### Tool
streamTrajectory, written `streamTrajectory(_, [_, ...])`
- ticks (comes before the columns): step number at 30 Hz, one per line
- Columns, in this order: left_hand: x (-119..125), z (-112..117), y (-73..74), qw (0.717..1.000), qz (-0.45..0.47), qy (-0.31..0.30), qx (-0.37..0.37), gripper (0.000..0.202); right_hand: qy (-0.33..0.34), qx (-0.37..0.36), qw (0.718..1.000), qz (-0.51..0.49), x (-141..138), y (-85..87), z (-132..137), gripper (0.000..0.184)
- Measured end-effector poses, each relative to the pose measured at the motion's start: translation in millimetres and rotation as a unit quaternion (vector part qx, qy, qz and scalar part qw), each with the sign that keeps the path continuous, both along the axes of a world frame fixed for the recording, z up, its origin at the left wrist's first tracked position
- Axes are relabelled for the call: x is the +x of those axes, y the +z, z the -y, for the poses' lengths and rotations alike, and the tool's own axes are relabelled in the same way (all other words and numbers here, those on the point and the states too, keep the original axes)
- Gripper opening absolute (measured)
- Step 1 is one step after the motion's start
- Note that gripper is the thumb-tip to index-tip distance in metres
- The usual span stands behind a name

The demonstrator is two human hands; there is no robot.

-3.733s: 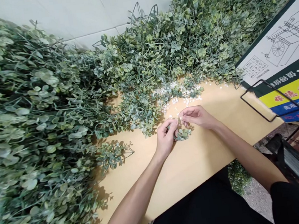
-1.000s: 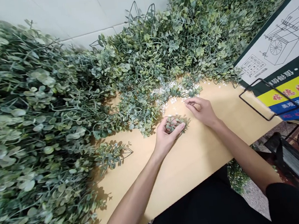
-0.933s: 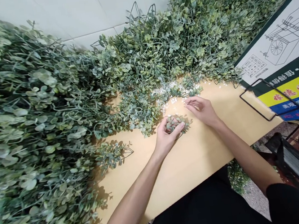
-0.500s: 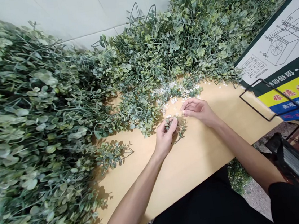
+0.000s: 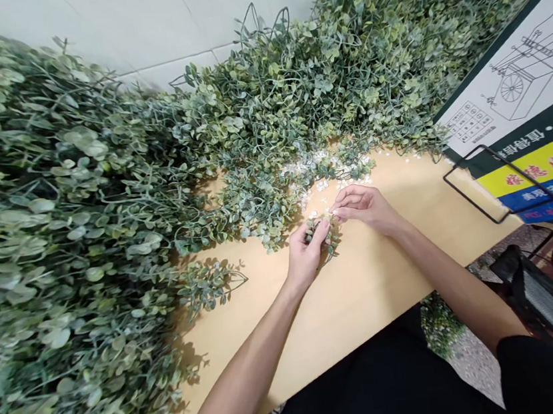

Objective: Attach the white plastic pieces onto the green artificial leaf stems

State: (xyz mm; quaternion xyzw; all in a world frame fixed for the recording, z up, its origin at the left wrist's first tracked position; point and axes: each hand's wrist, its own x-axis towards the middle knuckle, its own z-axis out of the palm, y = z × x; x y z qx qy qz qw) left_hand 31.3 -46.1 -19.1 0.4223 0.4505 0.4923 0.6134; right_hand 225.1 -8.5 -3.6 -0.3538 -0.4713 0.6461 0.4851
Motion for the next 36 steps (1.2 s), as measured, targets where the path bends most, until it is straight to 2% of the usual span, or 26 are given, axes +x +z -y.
streamTrajectory(16, [2,-1,1.6,0.999,-0.022,0.025,0.019,0.039,0.000,-0.004,1.000,0.003,1,-0.5,1,0.035])
streamTrajectory(21, [2,0,1.2,0.999,-0.031,0.015,0.017,0.037,0.001,0.006,1.000,0.008,1,-1.0,2,0.034])
streamTrajectory(29, [2,5,13.5,0.993,-0.093,-0.003,0.071,0.035,-0.003,0.011,1.000,0.026,-1,1.4,3,0.035])
streamTrajectory(36, [3,4,9.9,0.998,-0.039,-0.009,0.045,0.033,0.004,0.010,1.000,0.017,-1,-0.6,3,0.033])
